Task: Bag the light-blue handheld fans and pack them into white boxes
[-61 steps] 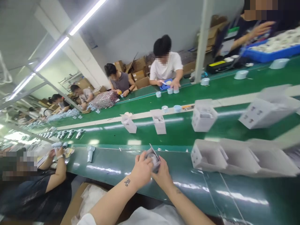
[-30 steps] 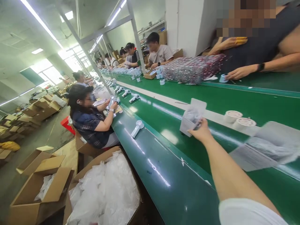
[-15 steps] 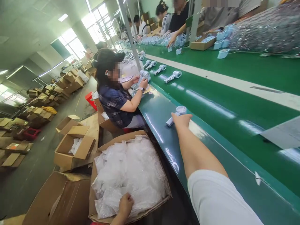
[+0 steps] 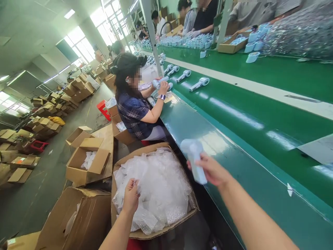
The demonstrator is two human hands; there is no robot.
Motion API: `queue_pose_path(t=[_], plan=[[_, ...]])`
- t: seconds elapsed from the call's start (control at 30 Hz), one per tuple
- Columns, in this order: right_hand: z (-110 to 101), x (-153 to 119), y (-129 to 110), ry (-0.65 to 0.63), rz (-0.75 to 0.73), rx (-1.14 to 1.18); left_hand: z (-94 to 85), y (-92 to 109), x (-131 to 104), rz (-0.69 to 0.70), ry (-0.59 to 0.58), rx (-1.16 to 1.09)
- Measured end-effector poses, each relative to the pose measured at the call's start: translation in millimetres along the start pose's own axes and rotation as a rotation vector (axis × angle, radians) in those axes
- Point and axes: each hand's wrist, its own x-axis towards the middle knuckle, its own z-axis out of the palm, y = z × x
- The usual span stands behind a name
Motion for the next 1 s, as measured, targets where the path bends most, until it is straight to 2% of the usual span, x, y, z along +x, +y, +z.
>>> queue_pose_path(t=[0.1,0.13,0.2,0.3,0.4,0.57,0.73,0.83,0.9,1.0], plan=[[40,-78,32,-0.426,0.174,0.281,28.0,19,-15,0.127,-0.106,0.012],[52,-99,42,-0.513,0.206,0.335,36.5,24,-22,0.16,-0.158,0.009],[72,-129,57,-0.594,0.23,0.38,51.3,32,-38,0.176,-0.243,-0.006],[82,-153,61,-0.571,0.192,0.37,65.5,41,-65,0.105,-0.31,-0.002],[75,-170,46,-0.549,0.096,0.376,70.4,46,-89,0.052,-0.388,0.014],[60,-202,17,-0.537,-0.017,0.403,69.4,52,-117,0.091,-0.593,0.074],[57,-233,16,-0.412,-0.088,0.47,65.9,59,-139,0.069,-0.831,0.045],[54,-248,17,-0.363,-0.112,0.504,66.0,61,-148,0.125,-0.969,0.198],[51,-257,13,-0.351,-0.117,0.5,69.2,61,-149,0.197,-0.955,0.368],[46,-271,6,-0.313,-0.114,0.43,78.8,61,-147,0.384,-0.76,0.522]])
